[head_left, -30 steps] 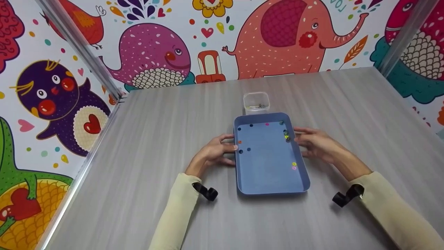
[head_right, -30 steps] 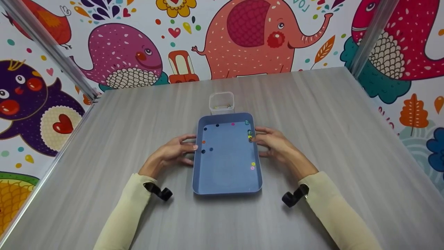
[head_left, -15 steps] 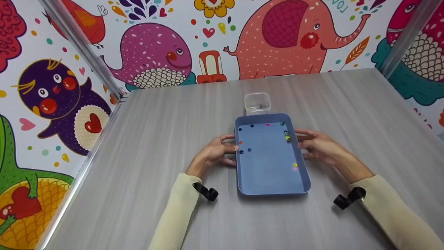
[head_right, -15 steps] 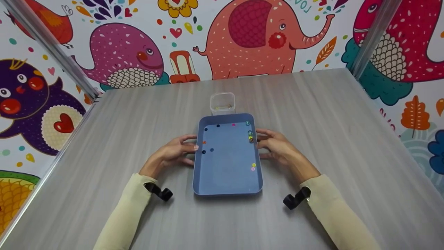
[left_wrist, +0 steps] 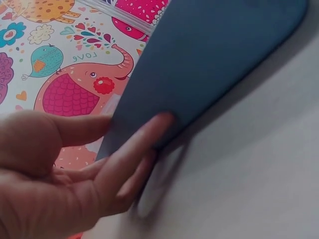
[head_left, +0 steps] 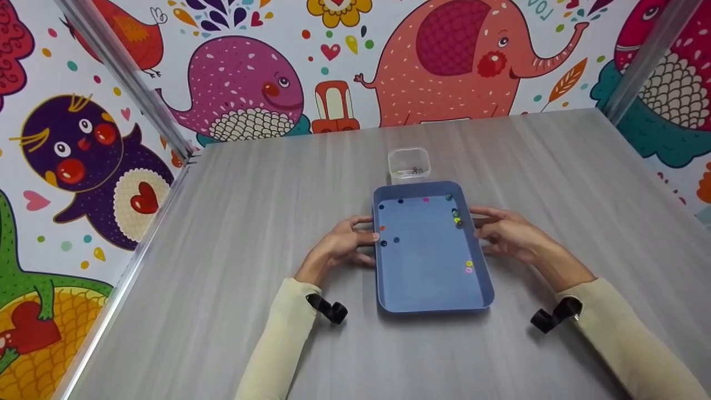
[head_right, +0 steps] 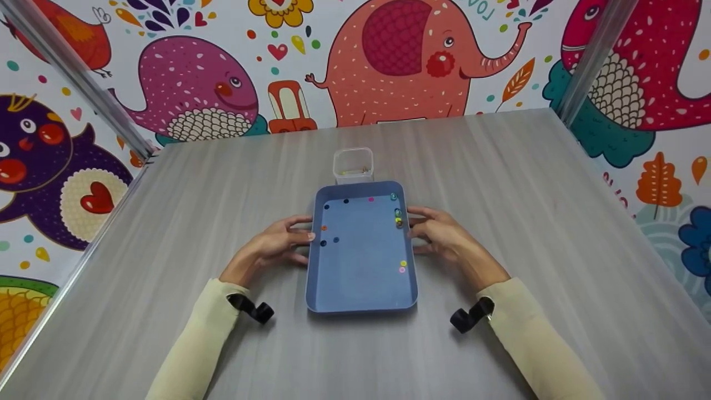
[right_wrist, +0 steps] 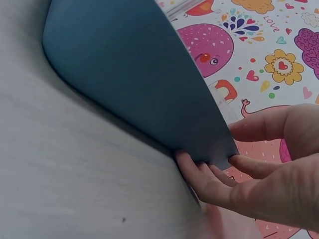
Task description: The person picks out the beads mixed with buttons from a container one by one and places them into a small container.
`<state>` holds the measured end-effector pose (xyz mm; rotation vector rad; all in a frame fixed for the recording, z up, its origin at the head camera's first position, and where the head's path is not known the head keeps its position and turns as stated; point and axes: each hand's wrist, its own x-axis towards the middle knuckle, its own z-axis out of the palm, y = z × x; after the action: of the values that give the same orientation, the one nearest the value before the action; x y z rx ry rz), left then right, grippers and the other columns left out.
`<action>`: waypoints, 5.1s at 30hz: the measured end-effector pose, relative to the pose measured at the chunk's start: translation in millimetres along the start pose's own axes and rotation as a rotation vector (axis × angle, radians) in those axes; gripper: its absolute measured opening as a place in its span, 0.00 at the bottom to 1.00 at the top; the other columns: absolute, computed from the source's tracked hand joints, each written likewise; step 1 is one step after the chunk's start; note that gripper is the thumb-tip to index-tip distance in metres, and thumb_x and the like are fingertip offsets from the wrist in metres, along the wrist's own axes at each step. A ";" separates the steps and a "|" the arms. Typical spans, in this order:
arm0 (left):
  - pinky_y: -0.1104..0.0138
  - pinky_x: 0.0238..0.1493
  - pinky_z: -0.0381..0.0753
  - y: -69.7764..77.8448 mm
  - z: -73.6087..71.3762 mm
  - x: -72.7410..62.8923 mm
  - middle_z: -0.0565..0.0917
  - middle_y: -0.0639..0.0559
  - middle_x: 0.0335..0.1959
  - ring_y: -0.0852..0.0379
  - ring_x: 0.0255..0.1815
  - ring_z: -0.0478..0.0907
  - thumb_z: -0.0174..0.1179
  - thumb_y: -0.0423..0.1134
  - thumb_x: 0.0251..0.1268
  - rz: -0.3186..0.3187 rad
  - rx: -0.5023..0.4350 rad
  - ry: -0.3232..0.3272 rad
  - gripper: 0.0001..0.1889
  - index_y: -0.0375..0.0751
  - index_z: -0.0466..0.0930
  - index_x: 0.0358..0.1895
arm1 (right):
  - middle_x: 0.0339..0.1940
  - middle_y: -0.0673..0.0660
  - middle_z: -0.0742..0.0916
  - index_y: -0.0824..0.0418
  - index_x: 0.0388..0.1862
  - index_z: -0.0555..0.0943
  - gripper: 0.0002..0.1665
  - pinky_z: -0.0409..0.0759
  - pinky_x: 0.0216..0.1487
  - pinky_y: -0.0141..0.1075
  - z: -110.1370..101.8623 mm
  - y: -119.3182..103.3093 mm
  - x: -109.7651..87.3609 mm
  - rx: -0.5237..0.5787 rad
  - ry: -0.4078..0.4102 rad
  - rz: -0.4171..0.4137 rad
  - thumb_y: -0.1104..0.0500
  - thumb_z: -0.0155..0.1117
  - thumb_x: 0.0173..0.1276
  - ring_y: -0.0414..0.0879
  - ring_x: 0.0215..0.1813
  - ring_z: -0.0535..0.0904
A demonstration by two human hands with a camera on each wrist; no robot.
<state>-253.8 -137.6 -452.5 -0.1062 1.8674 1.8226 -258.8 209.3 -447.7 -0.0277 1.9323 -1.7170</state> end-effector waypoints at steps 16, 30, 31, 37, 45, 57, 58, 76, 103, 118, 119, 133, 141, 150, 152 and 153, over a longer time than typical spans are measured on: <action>0.63 0.33 0.91 12.3 8.7 -9.9 0.81 0.33 0.59 0.46 0.45 0.87 0.58 0.34 0.73 0.069 0.207 0.183 0.25 0.35 0.67 0.71 | 0.79 0.71 0.62 0.62 0.82 0.49 0.45 0.85 0.58 0.40 2.6 0.9 -0.6 -0.007 0.000 -0.005 0.66 0.55 0.71 0.41 0.57 0.80; 0.66 0.28 0.90 19.4 23.4 -18.9 0.84 0.33 0.54 0.47 0.40 0.87 0.58 0.36 0.74 0.176 0.233 0.160 0.20 0.32 0.75 0.64 | 0.79 0.70 0.63 0.61 0.82 0.49 0.44 0.85 0.57 0.38 2.7 0.1 -1.7 0.008 0.013 -0.001 0.66 0.55 0.71 0.42 0.57 0.80; 0.66 0.28 0.90 20.1 24.6 -18.6 0.83 0.33 0.54 0.48 0.39 0.86 0.58 0.36 0.74 0.173 0.231 0.153 0.19 0.32 0.76 0.64 | 0.79 0.70 0.64 0.61 0.82 0.49 0.44 0.85 0.56 0.38 2.8 0.1 -1.5 0.013 0.012 -0.001 0.66 0.55 0.71 0.41 0.56 0.81; 0.67 0.27 0.89 29.0 33.3 -12.6 0.84 0.32 0.53 0.50 0.36 0.87 0.59 0.36 0.73 0.149 0.238 0.135 0.18 0.32 0.78 0.61 | 0.78 0.72 0.65 0.62 0.82 0.49 0.44 0.86 0.55 0.37 3.5 0.9 -1.0 0.023 0.018 0.001 0.66 0.54 0.71 0.40 0.55 0.82; 0.66 0.24 0.89 42.9 43.8 0.9 0.86 0.32 0.51 0.43 0.42 0.89 0.62 0.38 0.70 0.082 0.274 0.111 0.16 0.34 0.80 0.57 | 0.79 0.69 0.64 0.60 0.82 0.50 0.44 0.84 0.59 0.41 3.6 2.1 -1.5 -0.015 0.037 0.010 0.65 0.56 0.71 0.41 0.57 0.79; 0.64 0.23 0.89 57.7 67.8 15.9 0.89 0.35 0.45 0.48 0.36 0.90 0.63 0.38 0.70 0.051 0.327 0.110 0.12 0.35 0.81 0.51 | 0.79 0.69 0.63 0.60 0.82 0.50 0.44 0.84 0.60 0.42 3.8 2.0 -1.7 0.008 0.025 0.008 0.64 0.57 0.71 0.43 0.60 0.79; 0.63 0.24 0.89 58.9 70.0 17.2 0.89 0.35 0.45 0.47 0.36 0.90 0.63 0.38 0.70 0.053 0.328 0.110 0.12 0.35 0.81 0.50 | 0.79 0.69 0.64 0.60 0.82 0.51 0.44 0.84 0.59 0.41 3.6 2.0 -1.7 0.012 0.026 0.009 0.64 0.57 0.71 0.42 0.60 0.79; 0.61 0.29 0.90 70.8 97.3 43.1 0.89 0.40 0.36 0.47 0.36 0.90 0.62 0.41 0.71 0.076 0.405 0.138 0.15 0.32 0.82 0.50 | 0.79 0.68 0.64 0.61 0.81 0.53 0.43 0.84 0.61 0.44 4.8 1.4 -0.8 0.015 0.041 0.020 0.64 0.57 0.71 0.45 0.61 0.79; 0.60 0.30 0.90 61.4 127.6 83.8 0.90 0.42 0.33 0.47 0.31 0.90 0.69 0.42 0.65 0.139 0.609 0.355 0.13 0.33 0.89 0.41 | 0.78 0.69 0.66 0.63 0.81 0.53 0.42 0.86 0.56 0.38 2.9 4.0 -1.5 0.048 0.028 0.006 0.65 0.54 0.71 0.40 0.56 0.81; 0.66 0.18 0.86 58.0 126.9 99.8 0.89 0.40 0.30 0.54 0.19 0.82 0.68 0.38 0.65 0.017 0.280 0.287 0.10 0.32 0.86 0.40 | 0.79 0.68 0.64 0.63 0.81 0.53 0.42 0.85 0.57 0.40 0.5 4.2 -0.9 0.065 0.031 0.012 0.66 0.54 0.71 0.41 0.58 0.79; 0.65 0.19 0.87 58.0 127.4 99.9 0.90 0.39 0.31 0.53 0.20 0.84 0.68 0.38 0.65 0.014 0.264 0.286 0.10 0.32 0.85 0.40 | 0.79 0.68 0.63 0.62 0.81 0.53 0.42 0.85 0.58 0.40 0.2 4.0 -0.9 0.064 0.031 0.014 0.66 0.54 0.71 0.41 0.59 0.78; 0.61 0.29 0.90 51.0 124.0 98.0 0.90 0.38 0.34 0.48 0.29 0.90 0.65 0.39 0.68 0.005 0.165 0.262 0.12 0.32 0.84 0.46 | 0.80 0.66 0.62 0.62 0.81 0.53 0.41 0.84 0.61 0.43 2.5 4.0 1.9 0.062 0.035 0.033 0.65 0.53 0.71 0.46 0.64 0.75; 0.61 0.27 0.90 47.5 120.0 105.7 0.90 0.34 0.35 0.49 0.25 0.89 0.66 0.37 0.66 0.009 0.063 0.231 0.12 0.30 0.84 0.45 | 0.79 0.65 0.63 0.62 0.81 0.53 0.41 0.84 0.60 0.42 1.7 4.9 1.9 0.077 0.036 0.031 0.66 0.53 0.71 0.43 0.59 0.77; 0.65 0.20 0.88 42.3 124.9 111.1 0.89 0.32 0.35 0.54 0.18 0.84 0.66 0.34 0.65 0.027 -0.002 0.272 0.11 0.27 0.84 0.44 | 0.72 0.61 0.70 0.63 0.81 0.54 0.41 0.85 0.57 0.39 1.8 4.1 1.7 0.098 0.031 0.029 0.66 0.54 0.70 0.40 0.56 0.79; 0.66 0.19 0.87 41.9 127.7 111.1 0.89 0.32 0.34 0.56 0.16 0.82 0.66 0.33 0.65 0.040 0.001 0.295 0.10 0.28 0.85 0.43 | 0.70 0.61 0.73 0.64 0.81 0.54 0.42 0.85 0.57 0.39 1.4 3.6 1.3 0.101 0.022 0.022 0.66 0.55 0.70 0.39 0.55 0.79; 0.66 0.18 0.86 41.9 128.9 110.9 0.89 0.33 0.34 0.56 0.16 0.82 0.66 0.33 0.65 0.045 0.005 0.304 0.10 0.28 0.85 0.43 | 0.69 0.61 0.73 0.64 0.81 0.53 0.42 0.85 0.58 0.40 1.3 3.4 1.1 0.102 0.018 0.019 0.66 0.55 0.71 0.39 0.55 0.80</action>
<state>-326.4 21.7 -454.6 -0.3597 2.0932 1.9183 -258.1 208.4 -451.2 0.0443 1.8495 -1.8067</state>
